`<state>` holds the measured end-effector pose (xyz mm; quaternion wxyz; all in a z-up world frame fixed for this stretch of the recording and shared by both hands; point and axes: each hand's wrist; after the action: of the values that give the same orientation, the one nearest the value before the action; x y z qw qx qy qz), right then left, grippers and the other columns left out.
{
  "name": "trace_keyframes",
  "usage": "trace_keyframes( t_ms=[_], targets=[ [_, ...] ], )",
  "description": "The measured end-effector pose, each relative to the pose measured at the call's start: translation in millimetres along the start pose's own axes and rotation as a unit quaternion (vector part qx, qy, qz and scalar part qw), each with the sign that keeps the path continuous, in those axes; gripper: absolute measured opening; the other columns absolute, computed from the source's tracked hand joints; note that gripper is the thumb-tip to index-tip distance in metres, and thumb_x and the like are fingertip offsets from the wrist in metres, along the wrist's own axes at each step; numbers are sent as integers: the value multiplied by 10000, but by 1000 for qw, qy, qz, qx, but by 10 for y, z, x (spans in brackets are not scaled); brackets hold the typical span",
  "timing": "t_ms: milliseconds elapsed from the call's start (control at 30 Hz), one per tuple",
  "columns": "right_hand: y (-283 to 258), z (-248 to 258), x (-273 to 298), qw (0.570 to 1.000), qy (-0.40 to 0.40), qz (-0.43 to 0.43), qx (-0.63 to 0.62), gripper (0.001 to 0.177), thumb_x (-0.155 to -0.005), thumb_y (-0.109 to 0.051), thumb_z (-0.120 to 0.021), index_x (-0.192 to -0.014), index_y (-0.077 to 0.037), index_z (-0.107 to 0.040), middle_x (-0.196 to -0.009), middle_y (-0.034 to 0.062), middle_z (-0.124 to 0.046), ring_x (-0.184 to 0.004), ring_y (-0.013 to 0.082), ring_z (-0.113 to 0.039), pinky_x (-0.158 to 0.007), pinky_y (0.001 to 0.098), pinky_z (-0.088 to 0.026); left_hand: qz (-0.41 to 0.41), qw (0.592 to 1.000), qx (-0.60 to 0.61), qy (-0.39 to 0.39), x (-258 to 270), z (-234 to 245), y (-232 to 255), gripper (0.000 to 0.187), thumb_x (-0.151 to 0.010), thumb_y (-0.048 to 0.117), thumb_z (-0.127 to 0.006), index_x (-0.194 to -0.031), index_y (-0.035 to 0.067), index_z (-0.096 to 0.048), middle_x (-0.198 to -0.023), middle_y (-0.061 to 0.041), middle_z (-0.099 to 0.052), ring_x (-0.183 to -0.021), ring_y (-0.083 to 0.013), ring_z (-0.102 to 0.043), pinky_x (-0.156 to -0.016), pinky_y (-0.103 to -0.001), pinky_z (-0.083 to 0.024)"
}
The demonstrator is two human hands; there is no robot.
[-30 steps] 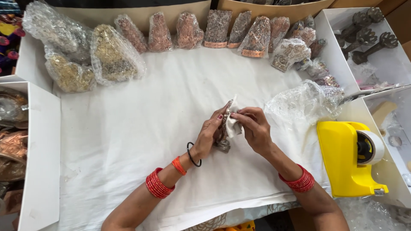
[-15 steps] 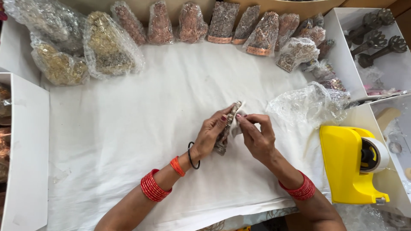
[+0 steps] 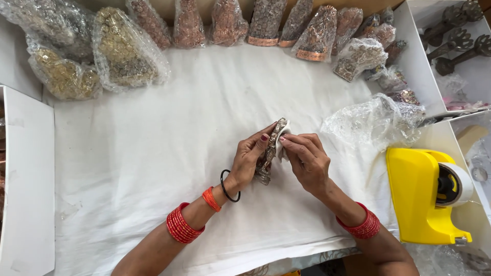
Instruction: Cleaning a metal figurine with a soft cloth.
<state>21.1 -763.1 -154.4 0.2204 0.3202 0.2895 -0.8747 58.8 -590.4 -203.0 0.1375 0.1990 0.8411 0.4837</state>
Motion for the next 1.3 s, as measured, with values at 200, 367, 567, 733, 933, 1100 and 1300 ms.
trace_keyframes(
  t_ms=[200,367,567,733,933,1100,1300],
  targets=[
    [63,-111,136,999,17,1,-48,212,-884,8,-805,-1039,-63,-680,-1109,94,-763,-1004,213,-722,-835,319,-598,46,990,98,94,8,-49,57,543,-1062,387,-484,-1476,42,-547,-971,48,-727,-751,-26,-627,-634,-210,-542],
    [222,-76,172,997,60,5,-43,190,-896,13,-790,-1036,-68,-691,-1090,102,-751,-983,191,-712,-786,319,-605,16,999,-34,-1,84,-113,30,548,-1088,414,-494,-1536,101,-533,-810,37,-625,-609,-16,-507,-536,-196,-480],
    [190,-180,286,996,39,-40,-74,167,-925,8,-763,-1063,-64,-703,-1089,111,-727,-961,170,-715,-738,262,-640,-11,999,-31,-5,36,-15,-121,539,-1116,386,-515,-1559,77,-517,-1039,-10,-695,-769,-25,-575,-664,-209,-530],
    [98,-197,241,994,13,-59,-92,169,-927,21,-744,-1073,-51,-698,-1100,98,-731,-973,188,-721,-780,279,-636,47,994,65,69,15,-49,48,566,-1036,424,-472,-1503,106,-508,-1154,-27,-718,-734,-47,-669,-602,-235,-600],
    [156,-136,207,992,89,-78,-54,134,-958,47,-736,-1031,-42,-668,-1116,121,-658,-993,196,-694,-799,292,-623,61,997,-42,-23,94,-154,21,586,-1062,429,-523,-1562,124,-522,-888,-53,-677,-614,-48,-578,-538,-225,-532],
    [104,-174,264,990,23,-105,-95,169,-937,74,-721,-1029,-35,-632,-1101,121,-702,-950,164,-732,-749,243,-632,49,998,7,29,59,-65,-53,586,-1052,433,-533,-1534,100,-527,-857,0,-648,-676,-28,-600,-556,-222,-531],
    [29,-177,252,985,4,-105,-134,187,-929,72,-716,-1046,-35,-616,-1107,125,-704,-986,180,-727,-803,270,-621,26,994,78,71,-8,-72,-3,584,-1047,406,-519,-1512,54,-513,-1072,14,-726,-874,-8,-654,-762,-190,-586]
  ],
)
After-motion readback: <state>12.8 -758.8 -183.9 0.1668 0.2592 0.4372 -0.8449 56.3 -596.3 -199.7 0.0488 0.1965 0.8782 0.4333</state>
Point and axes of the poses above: each hand's wrist, its own x-axis away from the middle knuckle, its own z-axis out of the back of the hand, y = z × x
